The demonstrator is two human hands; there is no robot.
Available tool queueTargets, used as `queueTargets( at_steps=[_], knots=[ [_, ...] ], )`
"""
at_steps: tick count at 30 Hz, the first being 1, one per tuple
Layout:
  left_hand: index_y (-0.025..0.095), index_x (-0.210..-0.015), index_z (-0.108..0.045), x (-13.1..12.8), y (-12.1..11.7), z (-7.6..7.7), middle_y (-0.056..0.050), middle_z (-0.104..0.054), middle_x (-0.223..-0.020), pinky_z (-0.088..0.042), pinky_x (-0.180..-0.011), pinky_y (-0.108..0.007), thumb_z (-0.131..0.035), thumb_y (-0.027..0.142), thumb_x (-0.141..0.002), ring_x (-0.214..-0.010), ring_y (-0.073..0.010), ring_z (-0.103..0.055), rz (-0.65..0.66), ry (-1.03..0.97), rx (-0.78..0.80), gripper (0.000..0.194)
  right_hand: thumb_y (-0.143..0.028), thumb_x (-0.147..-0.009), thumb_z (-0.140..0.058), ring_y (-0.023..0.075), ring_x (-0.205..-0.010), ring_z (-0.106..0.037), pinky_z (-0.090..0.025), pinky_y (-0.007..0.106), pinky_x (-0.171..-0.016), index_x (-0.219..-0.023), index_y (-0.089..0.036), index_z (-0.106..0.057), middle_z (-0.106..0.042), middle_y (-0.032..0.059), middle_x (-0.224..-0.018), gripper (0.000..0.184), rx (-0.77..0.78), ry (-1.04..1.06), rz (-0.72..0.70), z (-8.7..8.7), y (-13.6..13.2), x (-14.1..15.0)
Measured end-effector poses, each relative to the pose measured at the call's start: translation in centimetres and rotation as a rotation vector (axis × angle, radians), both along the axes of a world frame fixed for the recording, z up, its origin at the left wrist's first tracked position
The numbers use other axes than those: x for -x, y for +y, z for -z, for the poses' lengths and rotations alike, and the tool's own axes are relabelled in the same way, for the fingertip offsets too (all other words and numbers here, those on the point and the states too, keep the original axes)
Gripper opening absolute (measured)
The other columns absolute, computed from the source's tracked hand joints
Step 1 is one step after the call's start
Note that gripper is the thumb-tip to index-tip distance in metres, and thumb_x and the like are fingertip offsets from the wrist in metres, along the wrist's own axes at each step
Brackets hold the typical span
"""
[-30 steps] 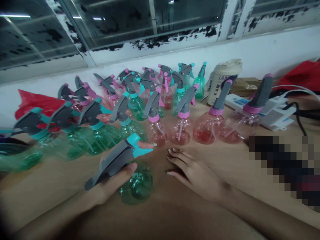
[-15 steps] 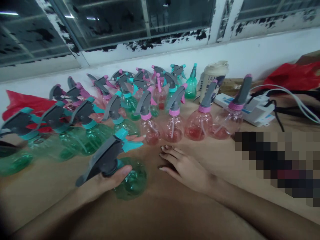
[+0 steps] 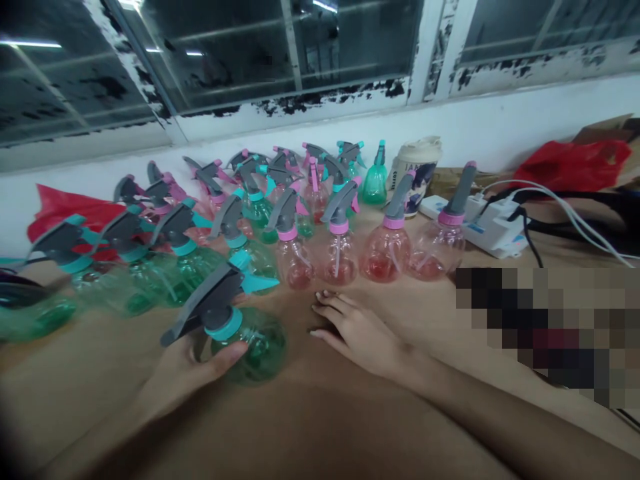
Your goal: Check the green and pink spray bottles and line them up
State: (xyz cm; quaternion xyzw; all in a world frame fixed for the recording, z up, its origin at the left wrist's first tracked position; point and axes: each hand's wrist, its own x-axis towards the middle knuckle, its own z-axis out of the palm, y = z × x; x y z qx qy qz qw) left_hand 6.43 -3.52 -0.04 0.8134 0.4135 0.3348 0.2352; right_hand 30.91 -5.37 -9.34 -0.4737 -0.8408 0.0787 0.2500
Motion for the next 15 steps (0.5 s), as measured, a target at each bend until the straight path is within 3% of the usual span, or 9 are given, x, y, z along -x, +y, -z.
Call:
queueTargets(
  at_steps=[5, 11, 15],
  knots=[
    [0.025, -0.104, -0.055, 1.0, -0.5, 0.0, 0.001, -0.065, -0.091, -0.050, -0.069, -0.029, -0.064, 0.034, -0.078, -0.078, -0.0178, -0.061, -0.063, -0.022, -0.036, 0.029, -0.039, -0.091, -0.045, 0.0220, -0.125, -0.043, -0.037, 0.043, -0.104, -0.125, -0.016, -0.051, -0.055, 0.0098, -0.128, 0.041, -0.005, -0.006, -0.001, -0.1, 0.0, 0.1],
    [0.028, -0.107, -0.058, 2.9, -1.6, -1.2, 0.002, -0.068, -0.094, -0.052, -0.068, -0.029, -0.065, 0.038, -0.077, -0.083, -0.0197, -0.064, -0.127, 0.027, -0.010, 0.032, -0.037, -0.091, -0.044, 0.0221, -0.124, -0.044, -0.038, 0.045, -0.103, -0.125, -0.020, -0.051, -0.055, 0.0083, -0.128, 0.038, -0.011, -0.034, 0.028, 0.1, -0.2, 0.3],
    [0.028, -0.102, -0.063, 5.9, -3.0, -2.3, 0.001, -0.070, -0.090, -0.056, -0.059, -0.027, -0.064, 0.044, -0.075, -0.077, -0.0211, -0.067, -0.236, -0.016, 0.013, 0.031, -0.036, -0.090, -0.046, 0.0222, -0.124, -0.044, -0.038, 0.045, -0.103, -0.122, -0.022, -0.054, -0.056, 0.0061, -0.128, 0.036, -0.025, -0.106, 0.053, 0.3, -0.5, 0.7]
  ],
)
